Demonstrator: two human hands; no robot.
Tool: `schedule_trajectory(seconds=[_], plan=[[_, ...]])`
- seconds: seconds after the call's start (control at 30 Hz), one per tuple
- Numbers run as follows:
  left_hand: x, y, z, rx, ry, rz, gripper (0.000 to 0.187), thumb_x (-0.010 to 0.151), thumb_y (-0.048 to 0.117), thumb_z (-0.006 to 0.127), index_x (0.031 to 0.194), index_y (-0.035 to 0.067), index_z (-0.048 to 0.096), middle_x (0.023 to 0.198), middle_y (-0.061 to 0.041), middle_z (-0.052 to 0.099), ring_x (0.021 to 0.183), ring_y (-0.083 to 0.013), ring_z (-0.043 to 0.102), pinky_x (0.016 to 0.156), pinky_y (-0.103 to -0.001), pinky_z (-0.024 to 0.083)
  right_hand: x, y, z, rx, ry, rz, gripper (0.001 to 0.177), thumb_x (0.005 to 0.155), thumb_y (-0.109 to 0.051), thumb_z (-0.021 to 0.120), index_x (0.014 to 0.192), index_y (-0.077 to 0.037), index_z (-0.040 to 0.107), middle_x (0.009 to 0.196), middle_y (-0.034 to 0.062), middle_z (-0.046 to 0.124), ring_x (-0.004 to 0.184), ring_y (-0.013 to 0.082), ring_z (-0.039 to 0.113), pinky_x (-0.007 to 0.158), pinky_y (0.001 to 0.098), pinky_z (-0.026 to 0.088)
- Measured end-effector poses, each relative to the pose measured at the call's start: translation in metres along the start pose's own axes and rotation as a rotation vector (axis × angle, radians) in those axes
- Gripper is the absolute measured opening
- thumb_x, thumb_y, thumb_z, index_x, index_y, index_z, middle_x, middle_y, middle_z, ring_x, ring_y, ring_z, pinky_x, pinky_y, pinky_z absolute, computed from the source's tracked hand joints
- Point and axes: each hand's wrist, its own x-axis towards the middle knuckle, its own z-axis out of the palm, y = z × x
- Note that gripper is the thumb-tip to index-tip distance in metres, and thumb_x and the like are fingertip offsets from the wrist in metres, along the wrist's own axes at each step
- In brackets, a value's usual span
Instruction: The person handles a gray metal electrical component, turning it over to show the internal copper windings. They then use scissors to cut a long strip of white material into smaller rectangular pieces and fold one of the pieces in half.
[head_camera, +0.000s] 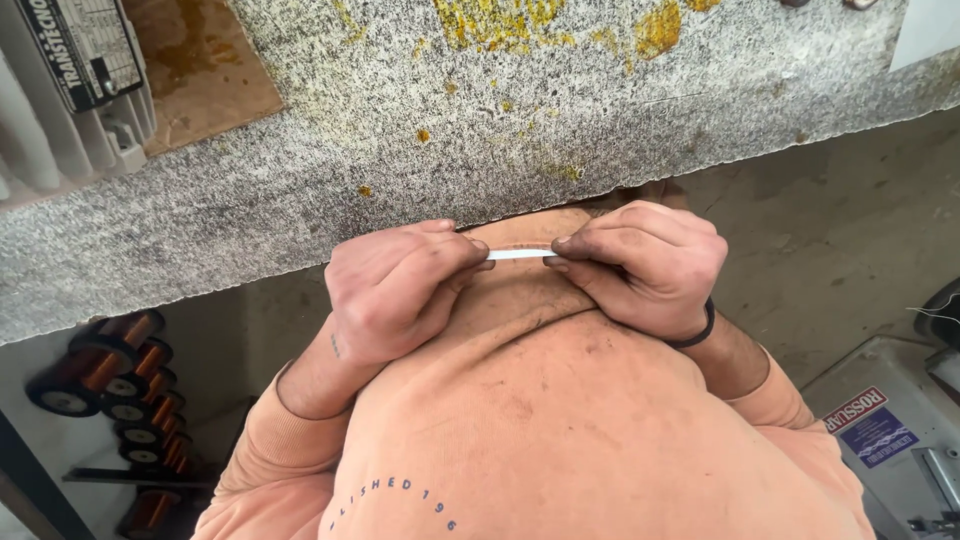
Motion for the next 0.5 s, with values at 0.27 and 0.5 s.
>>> schedule_trajectory(seconds=[0.27, 0.5], plan=[[-0.01, 0.002, -0.001, 0.034, -0.028, -0.155, 0.016, 0.089, 0.007, 0.086, 0.097, 0.006, 0.072, 0.088, -0.007, 0.075, 0.079, -0.0205, 0.076, 0.068, -0.03, 0.06, -0.002, 0.009, 0.0, 0.035, 0.003, 0.032, 0.028, 0.077, -0.011, 0.096, 0.084, -0.004, 0.07, 0.081, 0.008, 0.07, 0.072, 0.0194, 0.07, 0.064, 0.0294, 0.055], [0.001, 0.001, -0.007, 0.019, -0.097, -0.11, 0.022, 0.092, 0.013, 0.086, 0.103, 0.003, 0.071, 0.095, -0.009, 0.075, 0.079, -0.0225, 0.075, 0.067, -0.032, 0.059, 0.034, -0.009, -0.002, -0.108, -0.089, -0.216, 0.026, 0.084, -0.008, 0.092, 0.101, 0.001, 0.074, 0.096, 0.0123, 0.075, 0.086, 0.0248, 0.075, 0.072, 0.0333, 0.06]])
